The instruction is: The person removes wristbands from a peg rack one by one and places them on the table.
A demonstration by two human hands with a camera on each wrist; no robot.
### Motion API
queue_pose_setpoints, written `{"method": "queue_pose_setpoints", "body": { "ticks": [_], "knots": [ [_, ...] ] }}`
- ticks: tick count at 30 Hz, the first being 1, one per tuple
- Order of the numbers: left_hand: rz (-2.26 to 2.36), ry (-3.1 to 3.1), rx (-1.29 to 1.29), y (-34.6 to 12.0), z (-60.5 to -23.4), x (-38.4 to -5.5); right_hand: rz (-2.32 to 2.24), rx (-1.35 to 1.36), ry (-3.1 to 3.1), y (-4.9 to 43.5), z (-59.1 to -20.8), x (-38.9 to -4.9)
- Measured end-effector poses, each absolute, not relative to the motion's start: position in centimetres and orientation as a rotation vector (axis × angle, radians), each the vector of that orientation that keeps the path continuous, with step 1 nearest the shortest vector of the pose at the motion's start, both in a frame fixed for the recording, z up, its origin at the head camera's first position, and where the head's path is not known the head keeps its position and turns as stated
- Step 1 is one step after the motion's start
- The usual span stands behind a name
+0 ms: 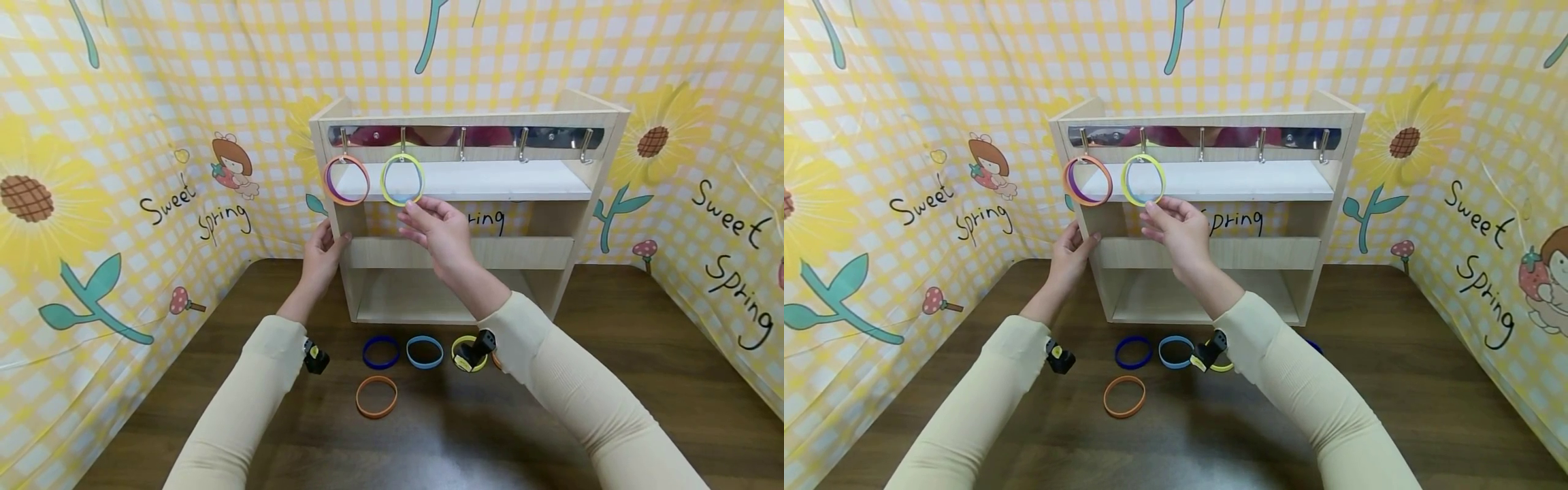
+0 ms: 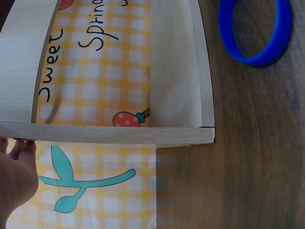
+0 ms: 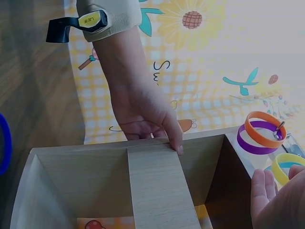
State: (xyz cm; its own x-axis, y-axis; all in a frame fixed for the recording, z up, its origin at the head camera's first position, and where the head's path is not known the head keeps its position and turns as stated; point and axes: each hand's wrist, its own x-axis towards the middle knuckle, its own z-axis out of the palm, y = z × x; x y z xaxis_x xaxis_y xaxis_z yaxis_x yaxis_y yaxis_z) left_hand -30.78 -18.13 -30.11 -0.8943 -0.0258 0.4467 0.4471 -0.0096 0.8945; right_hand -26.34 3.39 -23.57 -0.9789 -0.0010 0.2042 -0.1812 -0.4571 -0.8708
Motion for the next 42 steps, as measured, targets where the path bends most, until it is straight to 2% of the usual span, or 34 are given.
{"method": "queue_pose_setpoints", "body": {
  "ticks": [17, 24, 32, 42],
  "knots": [
    [-1.980, -1.929, -0.440, -18.1, -30.1, -30.9, 2.621, 0.248, -1.534, 3.7, -22.9, -26.0],
    [-1.977, -1.910, -0.455, -18.5, -31.2, -32.1, 2.670, 0.245, -1.430, 3.8, -22.3, -26.0],
    [-1.981, -1.935, -0.437, -18.2, -30.3, -31.2, 2.712, 0.268, -1.388, 4.2, -21.6, -25.6],
    [-1.942, -1.911, -0.450, -18.8, -32.2, -33.3, 2.722, 0.389, -1.453, 4.7, -21.4, -24.2]
  ]
}}
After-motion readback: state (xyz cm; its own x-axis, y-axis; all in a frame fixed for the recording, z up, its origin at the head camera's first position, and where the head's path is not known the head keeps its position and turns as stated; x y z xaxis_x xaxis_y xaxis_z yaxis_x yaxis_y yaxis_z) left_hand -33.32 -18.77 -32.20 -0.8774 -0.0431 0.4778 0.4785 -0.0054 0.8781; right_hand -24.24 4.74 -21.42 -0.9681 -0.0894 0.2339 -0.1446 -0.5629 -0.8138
